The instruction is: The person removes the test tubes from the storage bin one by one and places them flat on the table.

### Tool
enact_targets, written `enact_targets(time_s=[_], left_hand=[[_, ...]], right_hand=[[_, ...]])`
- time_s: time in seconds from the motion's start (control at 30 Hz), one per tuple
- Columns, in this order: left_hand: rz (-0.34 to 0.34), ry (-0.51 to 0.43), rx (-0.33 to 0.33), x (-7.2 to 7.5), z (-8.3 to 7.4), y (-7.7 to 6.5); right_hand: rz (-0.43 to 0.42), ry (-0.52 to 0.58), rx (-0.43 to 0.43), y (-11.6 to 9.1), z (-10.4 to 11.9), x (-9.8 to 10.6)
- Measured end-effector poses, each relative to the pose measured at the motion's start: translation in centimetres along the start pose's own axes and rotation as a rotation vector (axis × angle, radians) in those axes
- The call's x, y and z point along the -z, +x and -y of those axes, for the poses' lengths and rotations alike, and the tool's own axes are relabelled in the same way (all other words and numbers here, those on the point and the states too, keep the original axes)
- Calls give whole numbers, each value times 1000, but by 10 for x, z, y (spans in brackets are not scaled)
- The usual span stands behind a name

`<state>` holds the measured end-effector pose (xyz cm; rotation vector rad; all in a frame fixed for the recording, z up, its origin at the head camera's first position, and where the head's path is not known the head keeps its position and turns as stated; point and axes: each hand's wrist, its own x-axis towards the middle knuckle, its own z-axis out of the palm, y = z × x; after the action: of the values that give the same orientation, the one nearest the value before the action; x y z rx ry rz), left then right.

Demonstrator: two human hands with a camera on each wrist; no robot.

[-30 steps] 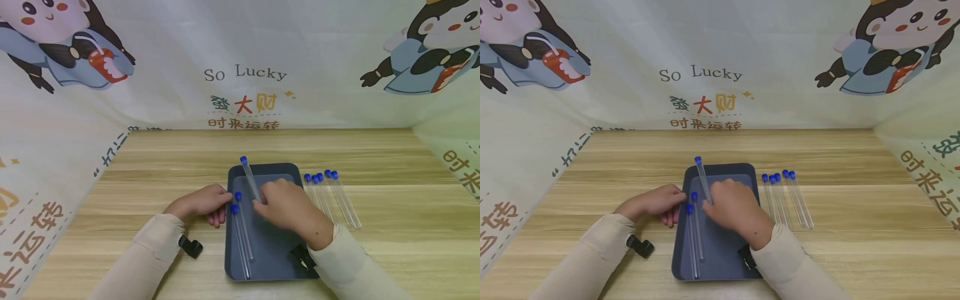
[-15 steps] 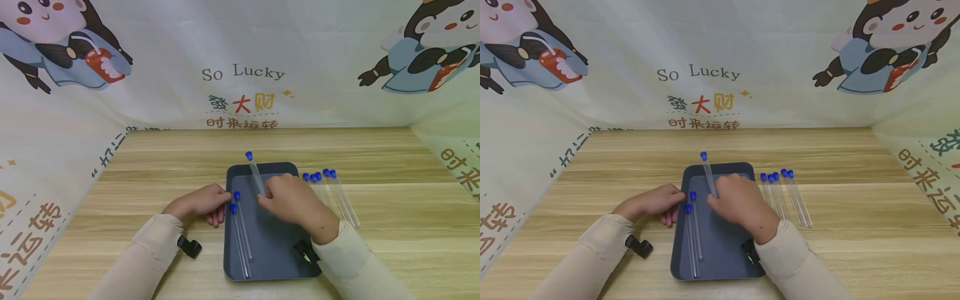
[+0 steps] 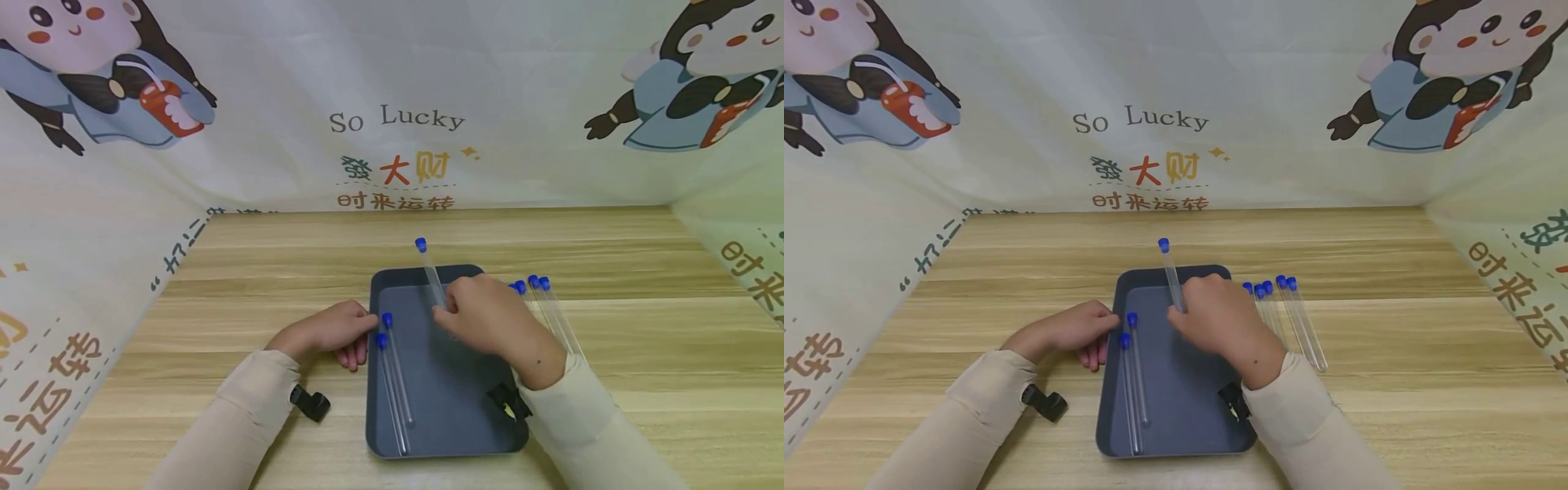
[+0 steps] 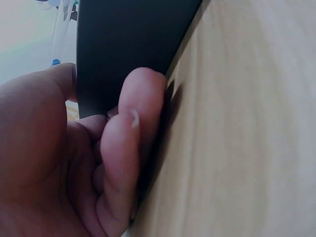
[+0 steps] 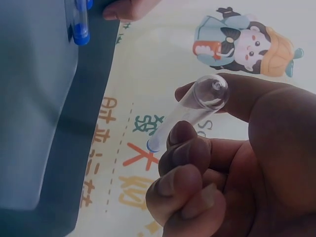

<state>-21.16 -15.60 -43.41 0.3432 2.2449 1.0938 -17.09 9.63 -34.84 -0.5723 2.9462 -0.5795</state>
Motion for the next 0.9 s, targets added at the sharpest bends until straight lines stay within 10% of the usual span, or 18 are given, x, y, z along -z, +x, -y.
enact_targets(time_s=[0.9], left_hand=[[18,-1,-18,0,-1,0]], right_hand=[[14,31,-67,6,-33,10]])
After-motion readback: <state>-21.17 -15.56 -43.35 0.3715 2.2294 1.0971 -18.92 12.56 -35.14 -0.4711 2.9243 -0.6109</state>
